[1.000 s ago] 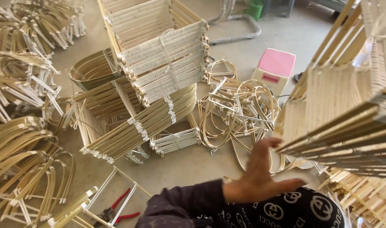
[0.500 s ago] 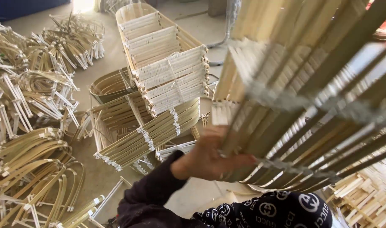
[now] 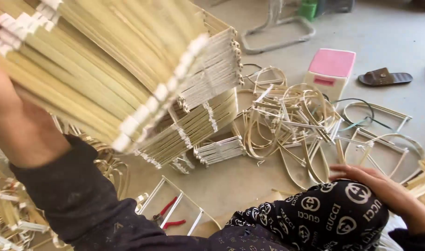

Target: Assembling and securing curved bamboo strips into a frame structure using tape and a knife.

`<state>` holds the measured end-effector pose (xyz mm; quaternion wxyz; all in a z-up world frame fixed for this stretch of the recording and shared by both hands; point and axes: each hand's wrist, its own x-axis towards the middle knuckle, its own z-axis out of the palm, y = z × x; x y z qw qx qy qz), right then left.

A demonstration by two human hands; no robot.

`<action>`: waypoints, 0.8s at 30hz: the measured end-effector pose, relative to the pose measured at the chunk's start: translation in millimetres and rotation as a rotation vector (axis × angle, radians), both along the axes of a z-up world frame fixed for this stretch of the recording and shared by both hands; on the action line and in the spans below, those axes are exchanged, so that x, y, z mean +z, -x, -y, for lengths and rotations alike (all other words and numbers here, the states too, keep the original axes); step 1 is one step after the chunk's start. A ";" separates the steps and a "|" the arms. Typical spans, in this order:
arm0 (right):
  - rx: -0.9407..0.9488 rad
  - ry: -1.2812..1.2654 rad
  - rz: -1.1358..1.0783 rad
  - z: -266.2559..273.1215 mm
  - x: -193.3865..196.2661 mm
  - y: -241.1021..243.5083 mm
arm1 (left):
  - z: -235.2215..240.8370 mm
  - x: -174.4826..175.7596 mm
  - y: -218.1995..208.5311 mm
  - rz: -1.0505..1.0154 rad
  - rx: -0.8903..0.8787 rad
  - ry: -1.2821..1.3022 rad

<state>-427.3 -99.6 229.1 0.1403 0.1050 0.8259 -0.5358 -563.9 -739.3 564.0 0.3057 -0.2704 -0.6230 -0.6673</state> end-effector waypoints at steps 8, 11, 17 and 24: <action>-0.334 0.310 0.132 -5.0 -33.2 -36.0 | 88.4 -54.7 135.2 0.216 1.125 0.644; -0.353 0.259 0.175 -0.1 -30.9 -37.0 | 53.8 -65.0 153.8 0.409 1.008 0.622; -0.415 0.314 0.173 9.6 -19.2 -41.4 | 36.0 -95.3 256.8 0.463 0.738 1.042; -0.499 0.346 0.115 10.2 -22.9 -51.2 | -80.3 -38.8 221.4 0.658 0.205 0.883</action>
